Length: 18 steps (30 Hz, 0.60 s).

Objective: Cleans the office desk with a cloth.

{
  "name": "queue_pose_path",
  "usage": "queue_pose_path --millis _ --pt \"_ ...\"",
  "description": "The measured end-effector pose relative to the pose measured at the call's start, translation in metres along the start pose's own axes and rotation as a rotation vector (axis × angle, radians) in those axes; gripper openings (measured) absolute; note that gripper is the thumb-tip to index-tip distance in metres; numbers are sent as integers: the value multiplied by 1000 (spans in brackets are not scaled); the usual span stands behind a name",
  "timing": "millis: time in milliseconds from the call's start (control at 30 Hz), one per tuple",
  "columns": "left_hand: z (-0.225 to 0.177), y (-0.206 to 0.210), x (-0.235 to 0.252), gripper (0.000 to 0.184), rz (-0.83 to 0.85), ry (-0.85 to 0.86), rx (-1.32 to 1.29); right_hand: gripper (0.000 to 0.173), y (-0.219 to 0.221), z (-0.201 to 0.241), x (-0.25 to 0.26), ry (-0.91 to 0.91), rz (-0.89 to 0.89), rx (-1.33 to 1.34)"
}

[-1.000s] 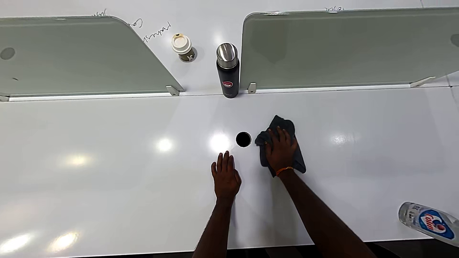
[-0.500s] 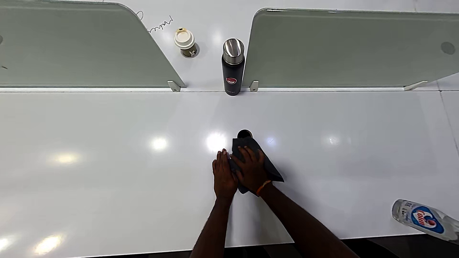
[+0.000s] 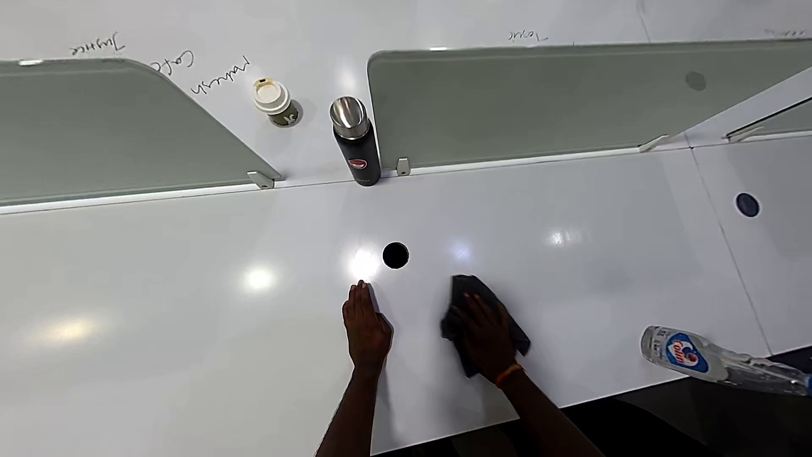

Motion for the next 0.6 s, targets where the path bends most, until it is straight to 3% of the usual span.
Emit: queue_pose_path --millis 100,233,400,500,600 --pt "-3 -1 2 56 -8 15 50 57 -2 -54 -30 123 0 -66" --pt "-4 1 3 53 5 2 104 59 -7 -61 -15 268 -35 -28" --pt "-6 -1 5 54 6 -12 130 57 -31 -54 72 499 -131 43" --pt "-6 -2 5 54 -7 -12 155 57 -45 -57 135 488 -135 77" --pt "-6 -2 6 54 -11 -16 160 57 -62 -51 193 367 -137 60"
Point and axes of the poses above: each hand's wrist, its own x-axis towards the middle knuckle, its own y-axis out of the palm, z = x × y, the point moved 10 cm from there along x, towards the middle knuckle, and after that the axes turned 15 degrees about z, right-handed, at the moved point
